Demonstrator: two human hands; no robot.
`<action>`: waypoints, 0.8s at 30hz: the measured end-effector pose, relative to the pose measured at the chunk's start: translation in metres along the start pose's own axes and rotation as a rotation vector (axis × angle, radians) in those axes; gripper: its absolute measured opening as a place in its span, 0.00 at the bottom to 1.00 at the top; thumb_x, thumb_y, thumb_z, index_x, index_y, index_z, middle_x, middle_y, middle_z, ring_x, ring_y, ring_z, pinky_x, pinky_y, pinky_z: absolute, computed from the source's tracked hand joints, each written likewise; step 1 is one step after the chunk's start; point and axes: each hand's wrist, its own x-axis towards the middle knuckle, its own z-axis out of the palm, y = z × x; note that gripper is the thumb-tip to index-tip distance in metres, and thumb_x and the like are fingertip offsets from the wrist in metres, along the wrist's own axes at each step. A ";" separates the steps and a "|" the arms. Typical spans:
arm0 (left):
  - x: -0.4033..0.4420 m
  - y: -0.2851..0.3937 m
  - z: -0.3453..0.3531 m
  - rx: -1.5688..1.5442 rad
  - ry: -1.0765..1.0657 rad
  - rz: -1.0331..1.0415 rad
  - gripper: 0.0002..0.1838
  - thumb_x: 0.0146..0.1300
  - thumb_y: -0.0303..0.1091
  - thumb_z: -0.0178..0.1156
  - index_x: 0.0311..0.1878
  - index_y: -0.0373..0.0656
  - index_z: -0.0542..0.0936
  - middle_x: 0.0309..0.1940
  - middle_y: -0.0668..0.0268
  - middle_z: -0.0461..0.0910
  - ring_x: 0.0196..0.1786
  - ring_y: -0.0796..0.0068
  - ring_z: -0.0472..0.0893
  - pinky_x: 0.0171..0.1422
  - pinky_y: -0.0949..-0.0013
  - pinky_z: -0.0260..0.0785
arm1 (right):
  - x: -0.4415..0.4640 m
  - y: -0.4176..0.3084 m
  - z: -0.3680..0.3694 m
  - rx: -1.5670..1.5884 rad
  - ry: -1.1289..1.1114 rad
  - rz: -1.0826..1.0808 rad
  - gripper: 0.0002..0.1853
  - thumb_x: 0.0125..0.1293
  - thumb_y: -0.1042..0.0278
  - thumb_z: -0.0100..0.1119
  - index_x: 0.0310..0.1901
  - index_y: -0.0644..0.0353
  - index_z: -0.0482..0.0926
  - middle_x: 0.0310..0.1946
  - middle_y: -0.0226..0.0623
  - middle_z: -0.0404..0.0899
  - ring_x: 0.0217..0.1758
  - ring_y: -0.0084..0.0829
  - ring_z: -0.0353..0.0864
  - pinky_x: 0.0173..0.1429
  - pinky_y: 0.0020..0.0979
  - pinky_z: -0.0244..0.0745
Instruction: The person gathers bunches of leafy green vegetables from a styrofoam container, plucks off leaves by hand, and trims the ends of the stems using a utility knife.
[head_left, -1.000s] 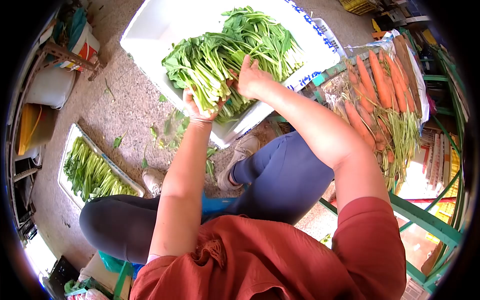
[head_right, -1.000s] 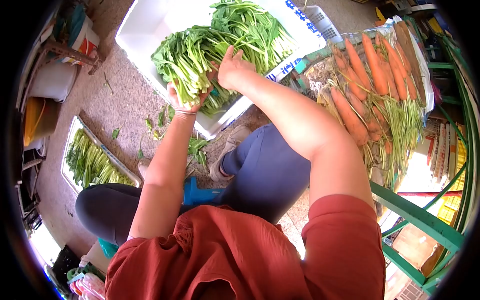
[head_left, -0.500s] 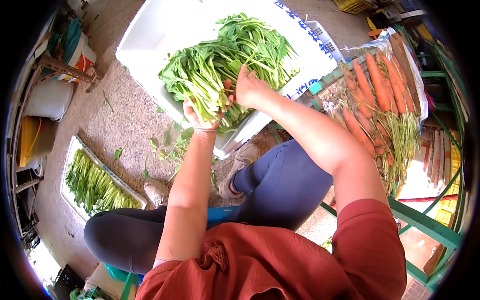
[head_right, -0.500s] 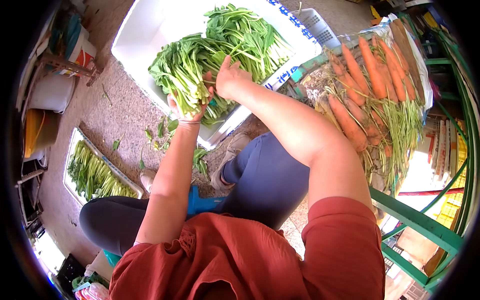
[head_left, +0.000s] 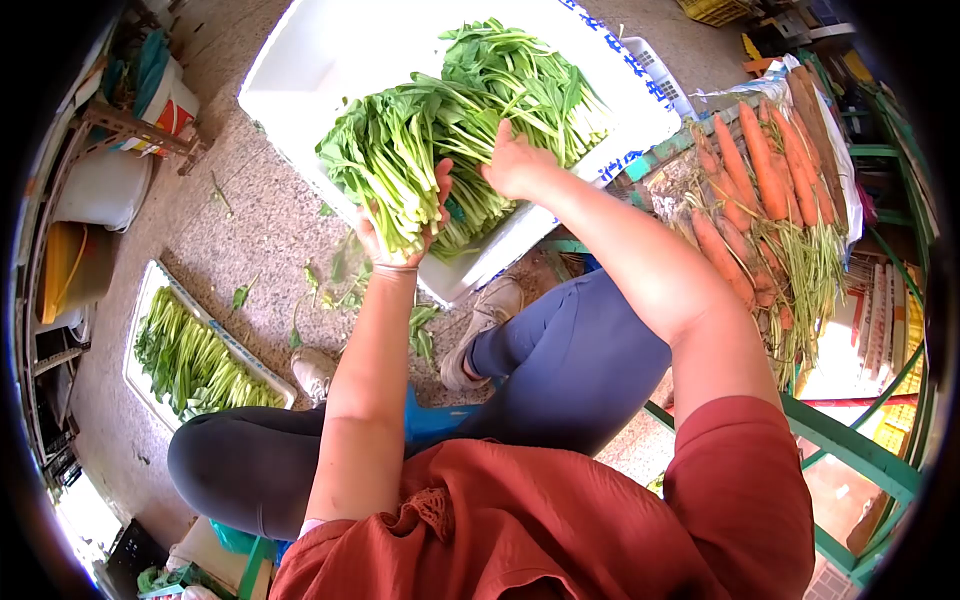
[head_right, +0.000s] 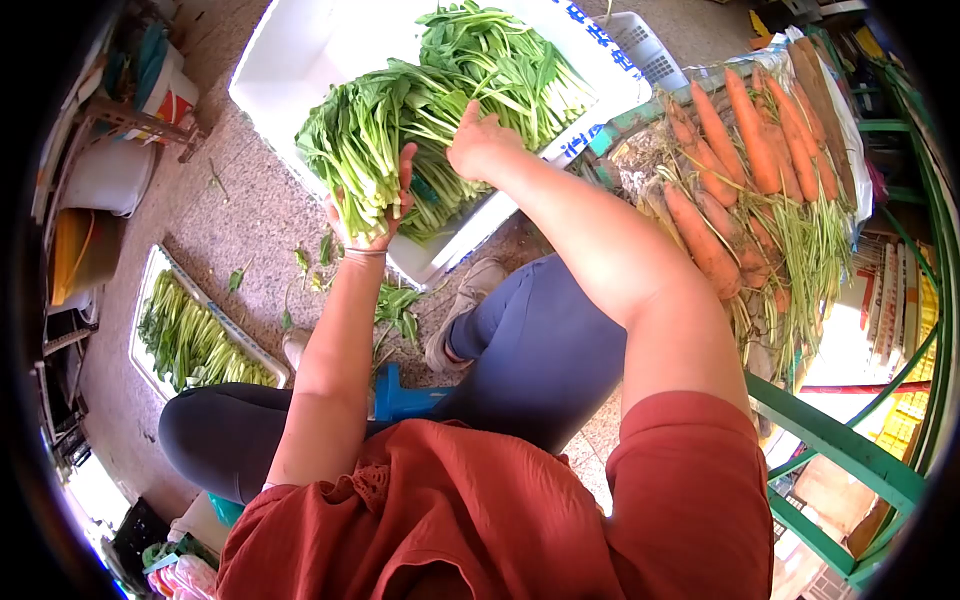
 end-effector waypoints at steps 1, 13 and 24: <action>-0.001 0.001 -0.001 -0.051 -0.036 0.002 0.45 0.48 0.48 0.65 0.71 0.47 0.60 0.70 0.41 0.53 0.66 0.45 0.66 0.53 0.48 0.72 | -0.001 0.000 -0.003 0.025 -0.020 0.016 0.43 0.68 0.48 0.46 0.73 0.61 0.37 0.71 0.54 0.52 0.67 0.49 0.65 0.68 0.43 0.62; -0.009 0.014 0.039 -0.107 -0.158 0.087 0.38 0.54 0.56 0.58 0.67 0.49 0.66 0.60 0.52 0.67 0.49 0.56 0.76 0.40 0.57 0.66 | 0.051 0.041 0.003 0.319 0.010 -0.050 0.37 0.67 0.55 0.48 0.68 0.72 0.50 0.60 0.62 0.68 0.62 0.52 0.70 0.67 0.40 0.63; -0.040 0.071 0.078 0.350 -0.177 0.133 0.43 0.50 0.51 0.66 0.69 0.50 0.63 0.66 0.50 0.60 0.57 0.52 0.73 0.55 0.48 0.69 | -0.026 0.003 -0.084 0.431 0.223 -0.244 0.58 0.45 0.35 0.70 0.63 0.81 0.59 0.61 0.65 0.65 0.67 0.49 0.67 0.69 0.38 0.63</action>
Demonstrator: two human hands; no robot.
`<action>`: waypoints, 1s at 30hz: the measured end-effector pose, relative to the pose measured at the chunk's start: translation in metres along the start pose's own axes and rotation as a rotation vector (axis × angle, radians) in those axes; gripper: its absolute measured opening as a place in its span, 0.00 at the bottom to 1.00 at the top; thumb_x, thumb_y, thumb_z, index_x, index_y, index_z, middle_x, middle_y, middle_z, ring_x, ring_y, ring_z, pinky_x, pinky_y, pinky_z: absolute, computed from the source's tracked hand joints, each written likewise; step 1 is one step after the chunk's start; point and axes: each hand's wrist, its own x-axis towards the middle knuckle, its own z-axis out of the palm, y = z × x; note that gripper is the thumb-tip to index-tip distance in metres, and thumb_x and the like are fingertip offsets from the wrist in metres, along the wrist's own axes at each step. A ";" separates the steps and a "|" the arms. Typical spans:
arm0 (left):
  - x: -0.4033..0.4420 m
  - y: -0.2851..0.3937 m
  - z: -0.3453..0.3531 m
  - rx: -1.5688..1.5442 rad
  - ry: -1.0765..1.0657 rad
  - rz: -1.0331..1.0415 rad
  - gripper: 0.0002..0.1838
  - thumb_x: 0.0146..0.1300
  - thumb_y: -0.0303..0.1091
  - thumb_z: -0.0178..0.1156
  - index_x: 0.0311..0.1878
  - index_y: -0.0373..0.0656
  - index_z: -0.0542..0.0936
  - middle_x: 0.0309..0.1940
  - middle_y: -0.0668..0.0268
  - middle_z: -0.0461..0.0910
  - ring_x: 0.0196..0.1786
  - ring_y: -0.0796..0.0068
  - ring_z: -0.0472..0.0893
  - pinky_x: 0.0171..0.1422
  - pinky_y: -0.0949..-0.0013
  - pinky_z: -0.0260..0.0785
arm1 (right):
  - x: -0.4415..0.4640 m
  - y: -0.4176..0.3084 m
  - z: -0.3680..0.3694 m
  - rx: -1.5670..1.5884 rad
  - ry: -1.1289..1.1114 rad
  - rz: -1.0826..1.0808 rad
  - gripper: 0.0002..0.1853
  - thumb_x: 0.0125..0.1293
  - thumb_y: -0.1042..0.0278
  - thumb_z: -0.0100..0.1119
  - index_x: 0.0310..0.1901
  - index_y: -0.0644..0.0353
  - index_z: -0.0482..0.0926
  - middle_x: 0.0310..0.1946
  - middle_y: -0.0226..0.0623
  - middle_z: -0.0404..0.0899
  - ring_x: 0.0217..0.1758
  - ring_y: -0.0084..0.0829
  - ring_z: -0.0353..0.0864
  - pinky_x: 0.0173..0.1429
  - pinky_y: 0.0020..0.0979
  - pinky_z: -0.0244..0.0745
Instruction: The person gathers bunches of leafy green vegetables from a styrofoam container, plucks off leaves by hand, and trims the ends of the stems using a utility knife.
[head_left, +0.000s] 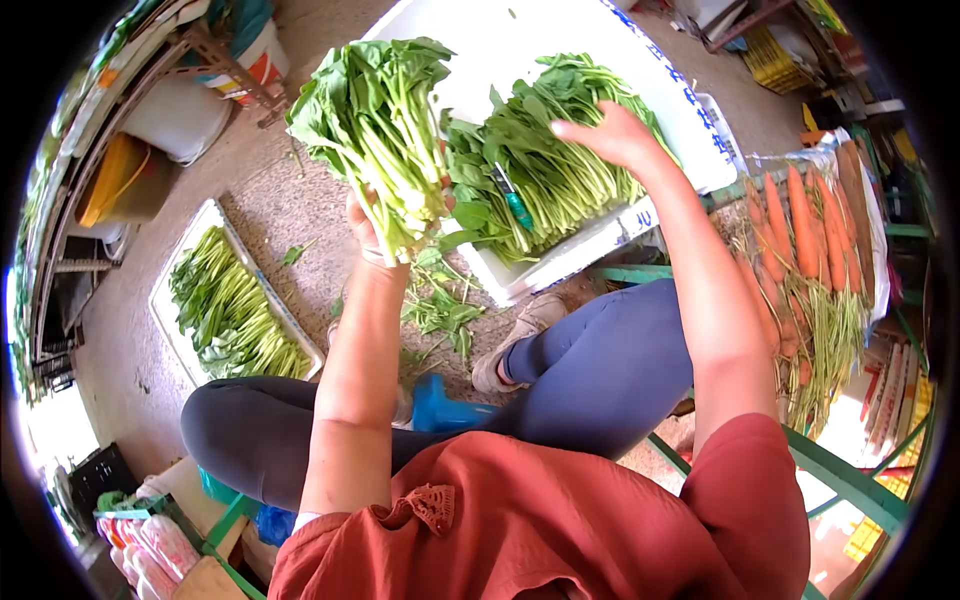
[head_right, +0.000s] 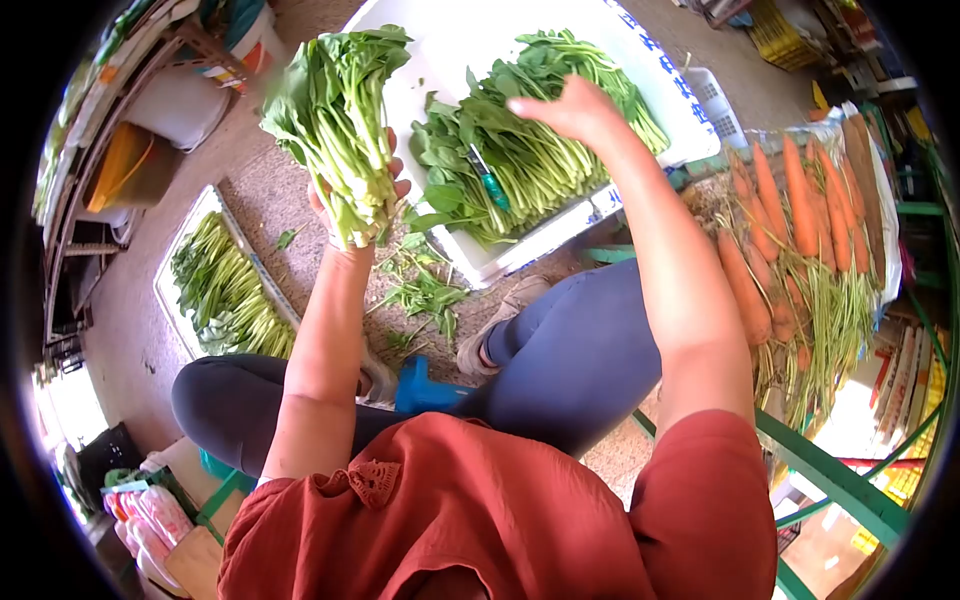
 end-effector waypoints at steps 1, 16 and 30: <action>-0.003 0.006 0.001 0.064 0.033 -0.004 0.43 0.49 0.52 0.66 0.69 0.49 0.63 0.66 0.48 0.61 0.57 0.49 0.73 0.57 0.45 0.69 | -0.010 -0.026 -0.001 0.276 -0.159 -0.177 0.50 0.50 0.35 0.67 0.61 0.74 0.66 0.59 0.56 0.71 0.62 0.41 0.73 0.63 0.35 0.69; -0.019 0.213 0.091 2.050 0.054 -0.488 0.34 0.45 0.50 0.75 0.53 0.41 0.76 0.43 0.61 0.81 0.48 0.71 0.79 0.55 0.66 0.72 | -0.015 -0.231 0.151 0.833 -0.605 -0.882 0.38 0.39 0.56 0.81 0.53 0.61 0.76 0.44 0.37 0.81 0.49 0.33 0.80 0.56 0.34 0.76; -0.180 0.209 -0.131 2.585 0.224 -0.275 0.28 0.64 0.33 0.54 0.68 0.40 0.63 0.65 0.59 0.66 0.63 0.64 0.69 0.66 0.60 0.64 | 0.041 -0.176 0.387 1.474 -1.018 -0.184 0.21 0.68 0.62 0.54 0.59 0.60 0.70 0.52 0.34 0.75 0.52 0.26 0.75 0.55 0.30 0.74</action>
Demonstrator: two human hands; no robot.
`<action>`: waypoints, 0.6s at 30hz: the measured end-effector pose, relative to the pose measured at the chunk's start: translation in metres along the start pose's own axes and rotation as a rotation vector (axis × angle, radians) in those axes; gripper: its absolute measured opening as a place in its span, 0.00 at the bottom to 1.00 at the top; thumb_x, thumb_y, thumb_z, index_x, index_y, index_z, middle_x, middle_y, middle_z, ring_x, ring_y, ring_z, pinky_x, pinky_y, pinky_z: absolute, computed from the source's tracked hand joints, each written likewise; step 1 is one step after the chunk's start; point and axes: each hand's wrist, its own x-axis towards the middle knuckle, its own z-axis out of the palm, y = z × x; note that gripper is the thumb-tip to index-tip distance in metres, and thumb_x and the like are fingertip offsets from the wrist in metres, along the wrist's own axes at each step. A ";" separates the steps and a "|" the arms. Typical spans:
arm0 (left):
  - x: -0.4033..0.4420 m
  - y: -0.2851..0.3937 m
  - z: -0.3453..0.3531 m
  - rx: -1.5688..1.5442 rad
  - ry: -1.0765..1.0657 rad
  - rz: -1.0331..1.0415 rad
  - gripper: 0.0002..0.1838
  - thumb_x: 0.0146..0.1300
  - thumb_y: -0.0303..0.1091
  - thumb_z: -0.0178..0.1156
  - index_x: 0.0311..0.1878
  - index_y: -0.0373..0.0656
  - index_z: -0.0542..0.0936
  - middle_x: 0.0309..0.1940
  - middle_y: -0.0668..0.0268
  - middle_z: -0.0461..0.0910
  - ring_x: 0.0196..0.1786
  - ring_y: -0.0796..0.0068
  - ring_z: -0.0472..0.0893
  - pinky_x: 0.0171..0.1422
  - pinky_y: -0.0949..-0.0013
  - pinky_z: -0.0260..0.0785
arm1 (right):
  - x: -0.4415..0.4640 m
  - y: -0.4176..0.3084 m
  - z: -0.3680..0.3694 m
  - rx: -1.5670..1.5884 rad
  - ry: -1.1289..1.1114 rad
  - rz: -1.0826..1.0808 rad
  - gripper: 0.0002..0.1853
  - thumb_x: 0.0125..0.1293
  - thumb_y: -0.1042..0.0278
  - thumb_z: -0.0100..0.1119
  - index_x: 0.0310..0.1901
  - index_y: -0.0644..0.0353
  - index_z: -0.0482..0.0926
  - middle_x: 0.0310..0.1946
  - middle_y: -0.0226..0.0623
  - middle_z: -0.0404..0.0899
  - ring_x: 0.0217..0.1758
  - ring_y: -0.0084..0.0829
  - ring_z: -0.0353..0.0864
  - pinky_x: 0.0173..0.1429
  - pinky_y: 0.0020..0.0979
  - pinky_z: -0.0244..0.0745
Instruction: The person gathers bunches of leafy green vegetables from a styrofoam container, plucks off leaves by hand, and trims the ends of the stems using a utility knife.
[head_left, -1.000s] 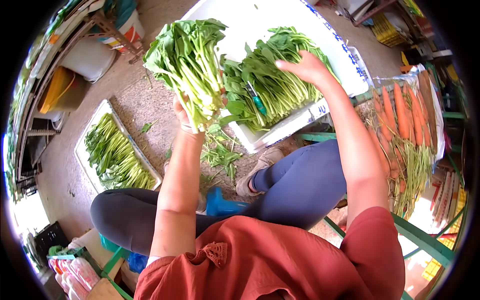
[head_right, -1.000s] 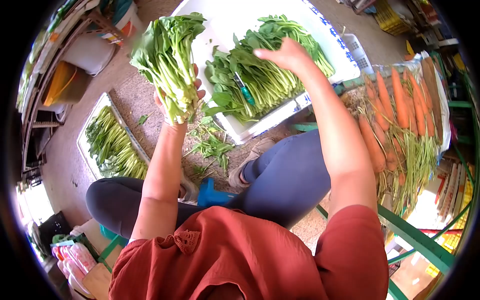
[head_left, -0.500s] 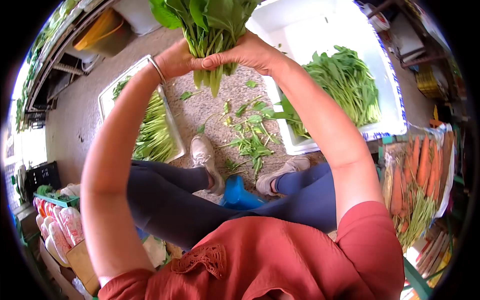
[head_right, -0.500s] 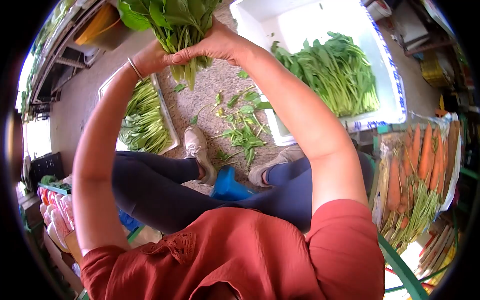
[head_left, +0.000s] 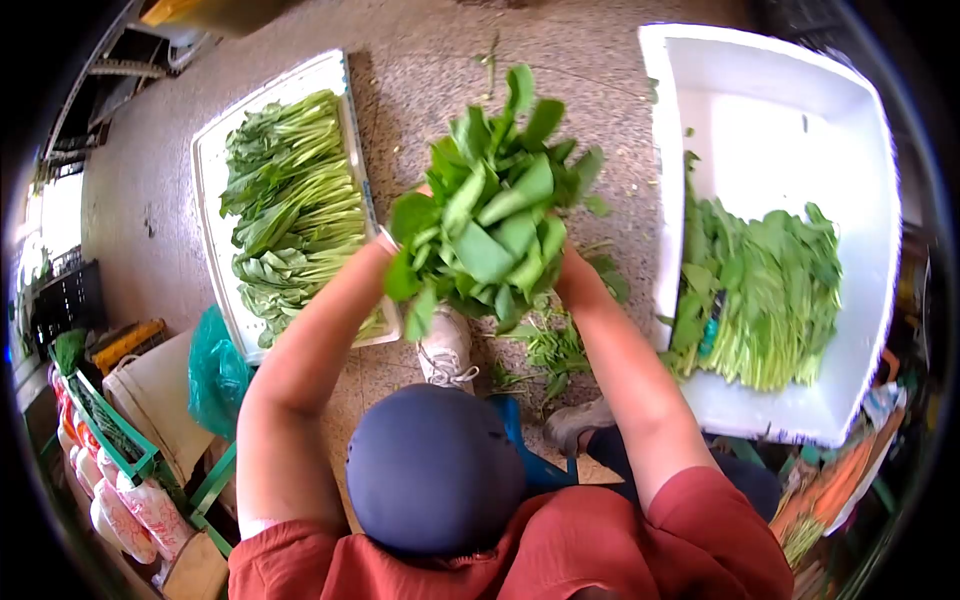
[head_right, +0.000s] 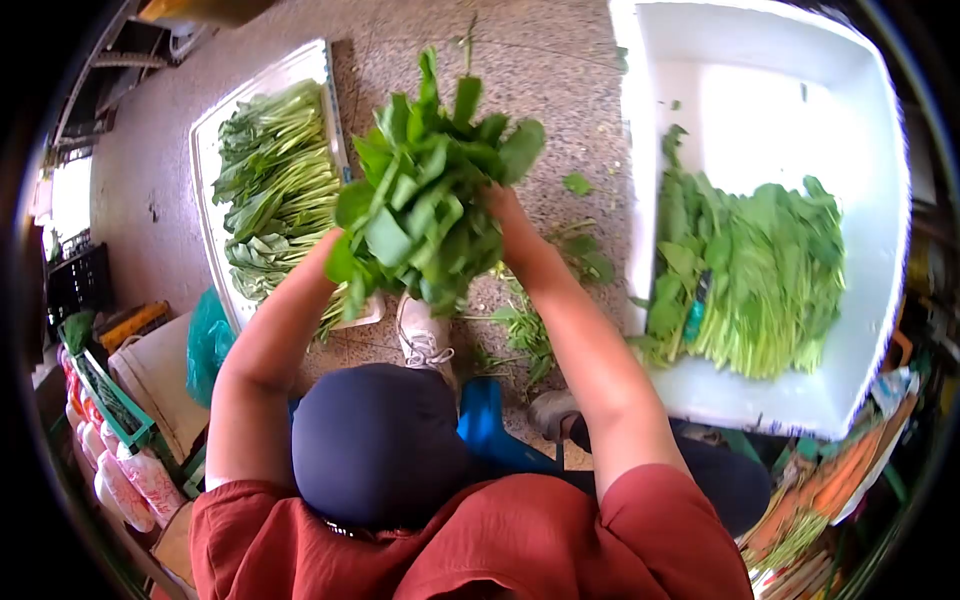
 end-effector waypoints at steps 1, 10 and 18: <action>-0.005 -0.013 0.037 -0.501 -0.040 -0.150 0.26 0.65 0.36 0.54 0.66 0.41 0.66 0.61 0.60 0.69 0.59 0.66 0.72 0.62 0.61 0.67 | 0.001 0.012 -0.009 -0.003 0.059 0.060 0.20 0.68 0.62 0.54 0.59 0.60 0.70 0.51 0.34 0.75 0.51 0.26 0.75 0.55 0.30 0.74; -0.017 -0.020 0.102 -1.045 0.080 -0.263 0.18 0.65 0.32 0.55 0.58 0.42 0.73 0.50 0.68 0.77 0.52 0.75 0.75 0.57 0.69 0.68 | 0.010 0.034 -0.042 -0.463 0.284 0.179 0.19 0.69 0.57 0.51 0.55 0.60 0.71 0.49 0.35 0.75 0.49 0.27 0.75 0.52 0.31 0.73; -0.039 -0.009 0.090 -1.107 0.004 -0.350 0.21 0.59 0.36 0.61 0.56 0.42 0.75 0.51 0.64 0.77 0.53 0.69 0.75 0.59 0.64 0.68 | 0.025 0.054 -0.043 -0.327 0.328 0.238 0.18 0.69 0.54 0.50 0.51 0.59 0.72 0.46 0.36 0.75 0.46 0.28 0.75 0.49 0.32 0.74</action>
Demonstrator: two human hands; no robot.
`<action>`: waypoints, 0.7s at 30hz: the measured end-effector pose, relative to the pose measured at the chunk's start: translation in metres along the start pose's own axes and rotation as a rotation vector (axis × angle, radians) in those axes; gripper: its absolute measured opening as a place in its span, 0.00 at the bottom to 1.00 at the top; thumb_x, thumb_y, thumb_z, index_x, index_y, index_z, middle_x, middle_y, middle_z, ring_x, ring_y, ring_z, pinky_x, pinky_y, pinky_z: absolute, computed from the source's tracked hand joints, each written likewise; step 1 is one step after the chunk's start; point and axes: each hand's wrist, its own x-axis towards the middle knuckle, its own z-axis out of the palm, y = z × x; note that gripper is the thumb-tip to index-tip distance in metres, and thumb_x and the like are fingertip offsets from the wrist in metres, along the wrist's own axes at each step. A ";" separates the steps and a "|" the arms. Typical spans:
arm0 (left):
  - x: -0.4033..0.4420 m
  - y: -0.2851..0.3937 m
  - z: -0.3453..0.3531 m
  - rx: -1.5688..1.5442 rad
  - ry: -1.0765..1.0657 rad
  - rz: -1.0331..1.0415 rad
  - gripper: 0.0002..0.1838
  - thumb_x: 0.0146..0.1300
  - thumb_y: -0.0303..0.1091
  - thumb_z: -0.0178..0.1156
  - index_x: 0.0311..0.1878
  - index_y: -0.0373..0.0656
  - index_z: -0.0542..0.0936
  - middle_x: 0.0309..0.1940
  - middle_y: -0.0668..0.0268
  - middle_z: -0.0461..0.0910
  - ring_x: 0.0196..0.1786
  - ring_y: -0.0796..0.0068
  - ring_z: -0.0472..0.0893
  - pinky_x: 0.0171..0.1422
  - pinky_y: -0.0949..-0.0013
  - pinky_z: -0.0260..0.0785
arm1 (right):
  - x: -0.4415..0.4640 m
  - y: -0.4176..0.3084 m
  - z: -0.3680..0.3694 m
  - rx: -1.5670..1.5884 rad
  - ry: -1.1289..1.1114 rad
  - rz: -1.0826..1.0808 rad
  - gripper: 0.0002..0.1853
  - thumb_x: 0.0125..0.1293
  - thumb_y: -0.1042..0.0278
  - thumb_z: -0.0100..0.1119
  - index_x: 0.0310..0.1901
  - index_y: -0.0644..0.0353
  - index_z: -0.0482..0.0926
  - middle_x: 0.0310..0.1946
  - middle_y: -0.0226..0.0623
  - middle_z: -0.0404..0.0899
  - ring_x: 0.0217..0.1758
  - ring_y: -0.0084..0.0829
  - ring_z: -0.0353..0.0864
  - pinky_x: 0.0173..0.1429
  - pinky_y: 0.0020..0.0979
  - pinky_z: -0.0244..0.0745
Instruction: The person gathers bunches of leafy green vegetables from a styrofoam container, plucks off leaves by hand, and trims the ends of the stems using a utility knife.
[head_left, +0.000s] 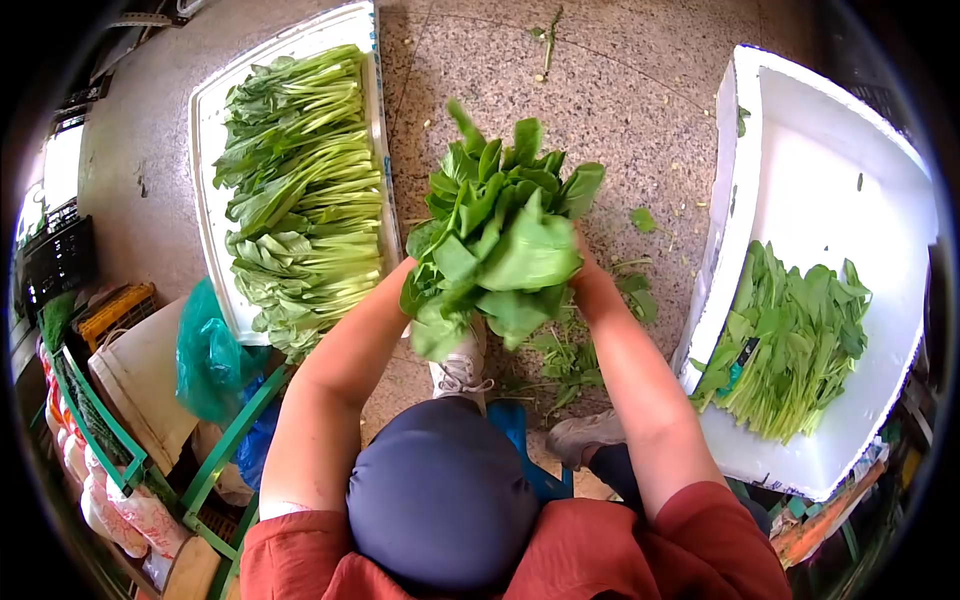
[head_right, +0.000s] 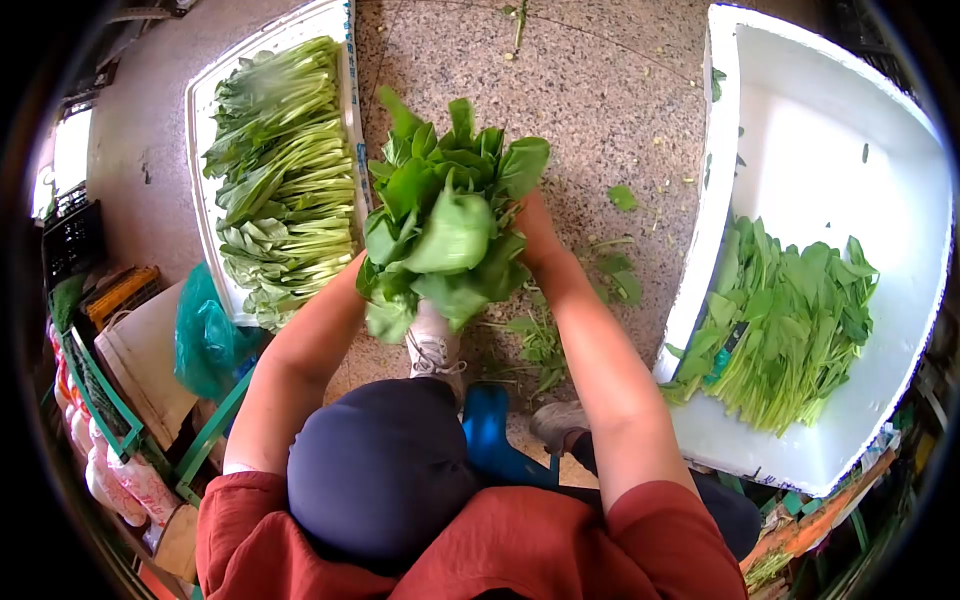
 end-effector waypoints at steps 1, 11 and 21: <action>-0.007 0.001 -0.001 0.032 0.011 0.005 0.22 0.58 0.36 0.62 0.56 0.42 0.75 0.51 0.63 0.77 0.53 0.68 0.75 0.59 0.64 0.68 | 0.010 0.005 -0.002 0.183 -0.083 0.058 0.18 0.68 0.55 0.51 0.51 0.60 0.72 0.46 0.35 0.76 0.45 0.28 0.76 0.48 0.32 0.74; 0.022 0.099 0.002 0.814 0.180 0.494 0.27 0.51 0.42 0.70 0.54 0.42 0.77 0.52 0.57 0.77 0.55 0.60 0.75 0.61 0.58 0.67 | -0.054 -0.120 0.034 -0.847 -0.308 -0.600 0.31 0.50 0.61 0.73 0.56 0.60 0.73 0.50 0.37 0.79 0.51 0.30 0.78 0.59 0.31 0.73; -0.015 0.351 0.021 0.341 -0.108 0.263 0.22 0.45 0.41 0.72 0.43 0.43 0.81 0.34 0.60 0.82 0.41 0.65 0.81 0.48 0.66 0.74 | -0.210 -0.245 0.086 -0.516 -0.284 -0.537 0.36 0.42 0.62 0.78 0.54 0.63 0.75 0.45 0.40 0.81 0.48 0.31 0.80 0.56 0.33 0.74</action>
